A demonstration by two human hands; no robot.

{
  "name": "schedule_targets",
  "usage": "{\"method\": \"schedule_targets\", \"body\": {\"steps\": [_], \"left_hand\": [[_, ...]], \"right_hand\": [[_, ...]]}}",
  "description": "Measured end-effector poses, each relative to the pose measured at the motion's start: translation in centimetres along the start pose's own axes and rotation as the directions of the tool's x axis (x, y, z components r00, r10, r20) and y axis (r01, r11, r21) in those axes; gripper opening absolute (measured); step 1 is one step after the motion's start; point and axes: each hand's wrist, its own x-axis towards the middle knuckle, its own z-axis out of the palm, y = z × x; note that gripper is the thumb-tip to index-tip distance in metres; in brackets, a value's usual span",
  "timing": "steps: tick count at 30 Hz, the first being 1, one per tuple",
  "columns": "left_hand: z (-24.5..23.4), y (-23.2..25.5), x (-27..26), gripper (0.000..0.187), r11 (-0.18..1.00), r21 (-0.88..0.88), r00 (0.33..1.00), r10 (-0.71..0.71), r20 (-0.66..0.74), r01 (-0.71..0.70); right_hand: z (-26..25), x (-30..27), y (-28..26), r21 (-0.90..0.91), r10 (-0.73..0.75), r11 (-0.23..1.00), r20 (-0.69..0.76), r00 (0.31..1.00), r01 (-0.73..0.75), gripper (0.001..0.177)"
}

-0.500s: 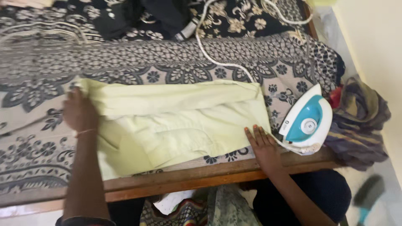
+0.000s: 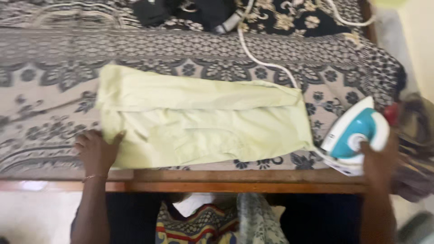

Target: The person irons a pair of light yellow shorts on a wooden table covered with a patterned cloth. They smooth the fabric, use a blue and white iron to press the garment, and fold the shorts into a neat stack.

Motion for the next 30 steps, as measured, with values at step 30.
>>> {"method": "schedule_targets", "body": {"steps": [30], "left_hand": [[0.3, 19.8, 4.0, 0.062, 0.951, -0.243, 0.958, 0.234, 0.163, -0.191]], "right_hand": [[13.9, -6.3, -33.3, -0.142, -0.309, 0.894, 0.493, 0.813, 0.425, 0.078]]}}
